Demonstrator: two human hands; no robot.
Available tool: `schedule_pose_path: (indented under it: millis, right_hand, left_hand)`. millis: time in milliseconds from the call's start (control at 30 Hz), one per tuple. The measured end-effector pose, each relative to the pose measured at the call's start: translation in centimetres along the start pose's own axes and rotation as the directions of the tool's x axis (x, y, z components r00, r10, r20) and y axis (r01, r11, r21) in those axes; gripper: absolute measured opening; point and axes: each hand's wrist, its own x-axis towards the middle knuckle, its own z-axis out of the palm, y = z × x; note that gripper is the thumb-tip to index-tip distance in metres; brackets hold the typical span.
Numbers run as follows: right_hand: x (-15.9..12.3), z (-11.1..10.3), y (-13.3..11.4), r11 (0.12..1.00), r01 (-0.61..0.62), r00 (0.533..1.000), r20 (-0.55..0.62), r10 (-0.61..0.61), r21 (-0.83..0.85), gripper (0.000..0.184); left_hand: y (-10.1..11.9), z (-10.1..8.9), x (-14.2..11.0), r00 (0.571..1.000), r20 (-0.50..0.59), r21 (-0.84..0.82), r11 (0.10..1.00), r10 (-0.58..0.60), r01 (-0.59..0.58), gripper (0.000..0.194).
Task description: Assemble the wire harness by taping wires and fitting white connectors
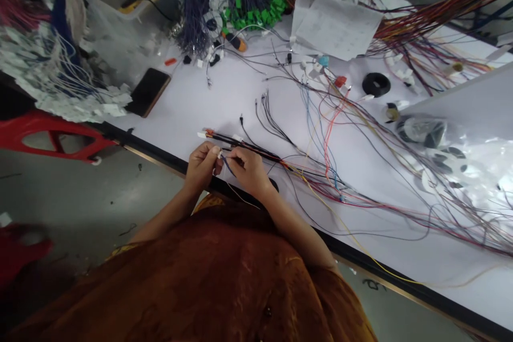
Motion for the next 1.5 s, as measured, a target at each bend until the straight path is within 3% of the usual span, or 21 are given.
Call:
schedule_pose_path:
  millis: [200, 333, 467, 533, 633, 767, 900, 967, 1033, 1100, 1167, 1233, 1333, 1433, 1500]
  right_hand:
    - [-0.7, -0.5, -0.2, 0.994, 0.003, 1.0, -0.029, -0.007, -0.108, 0.019]
    - [-1.8, -0.5, -0.9, 0.928, -0.002, 0.99, -0.134, -0.052, -0.372, 0.015]
    - [-2.5, 0.0, -0.7, 0.821, -0.03, 0.999, 0.012, 0.044, -0.57, 0.007]
    - [-2.7, -0.2, -0.4, 0.804, -0.072, 0.995, 0.012, 0.098, -0.591, 0.013]
    - [-3.0, -1.3, -0.2, 0.795, -0.149, 0.988, -0.058, 0.143, -0.588, 0.017]
    - [-3.8, -3.4, 0.5, 0.773, -0.178, 0.982, -0.06, 0.178, -0.609, 0.019]
    - [-5.0, -5.5, 1.7, 0.701, -0.207, 0.975, -0.202, 0.092, -0.682, 0.032]
    - [-5.8, -6.5, 1.7, 0.713, -0.244, 0.956, -0.288, 0.062, -0.657, 0.038]
    - [-6.9, -7.6, 1.3, 0.778, -0.263, 0.944, -0.318, 0.086, -0.57, 0.032]
    - [-8.0, -8.6, 0.4, 0.87, -0.267, 0.951, -0.26, 0.168, -0.414, 0.025]
    - [-9.2, -9.6, -0.4, 0.929, -0.3, 0.952, -0.127, 0.278, -0.217, 0.031]
    - [-10.6, -10.5, -0.9, 0.927, -0.371, 0.928, -0.004, 0.372, -0.057, 0.039]
    - [-12.6, -12.0, -0.6, 0.875, -0.483, 0.875, 0.057, 0.481, 0.037, 0.046]
    - [-14.7, -13.4, 0.4, 0.82, -0.572, 0.818, 0.055, 0.572, -0.012, 0.046]
    - [-15.9, -14.2, 1.3, 0.805, -0.582, 0.805, 0.057, 0.59, -0.114, 0.044]
  left_hand:
    - [0.2, 0.2, 0.2, 0.996, 0.085, 0.022, 1.0, 0.006, -0.008, 0.039]
    - [1.0, 0.1, 0.6, 0.999, 0.03, 0.02, 0.999, 0.045, -0.046, 0.04]
    - [0.9, 0.0, 1.2, 0.998, 0.044, 0.016, 0.998, 0.054, -0.055, 0.039]
    - [0.4, -0.1, 1.7, 0.998, 0.049, -0.004, 0.999, 0.037, -0.036, 0.036]
    - [-0.1, -0.1, 2.5, 0.999, 0.04, -0.121, 0.992, -0.036, 0.04, 0.029]
    - [0.0, 0.5, 3.5, 0.985, 0.064, -0.358, 0.917, -0.163, 0.175, 0.019]
    - [0.2, 1.0, 4.1, 0.968, 0.086, -0.449, 0.859, -0.235, 0.248, 0.021]
    - [0.2, 1.1, 4.3, 0.965, 0.071, -0.447, 0.857, -0.251, 0.256, 0.021]
    - [0.1, 1.0, 4.4, 0.962, 0.066, -0.446, 0.854, -0.265, 0.266, 0.022]
    - [0.0, 0.7, 4.6, 0.96, 0.075, -0.46, 0.844, -0.271, 0.274, 0.023]
    - [0.0, 0.4, 4.7, 0.955, 0.102, -0.478, 0.828, -0.279, 0.293, 0.023]
    - [0.0, 0.0, 4.8, 0.948, 0.133, -0.497, 0.808, -0.289, 0.316, 0.023]
    - [0.2, -0.4, 4.9, 0.942, 0.146, -0.532, 0.778, -0.303, 0.333, 0.025]
    - [0.2, -0.5, 4.9, 0.926, 0.161, -0.538, 0.756, -0.341, 0.372, 0.028]
    - [0.1, -0.6, 4.8, 0.915, 0.178, -0.514, 0.759, -0.362, 0.4, 0.028]
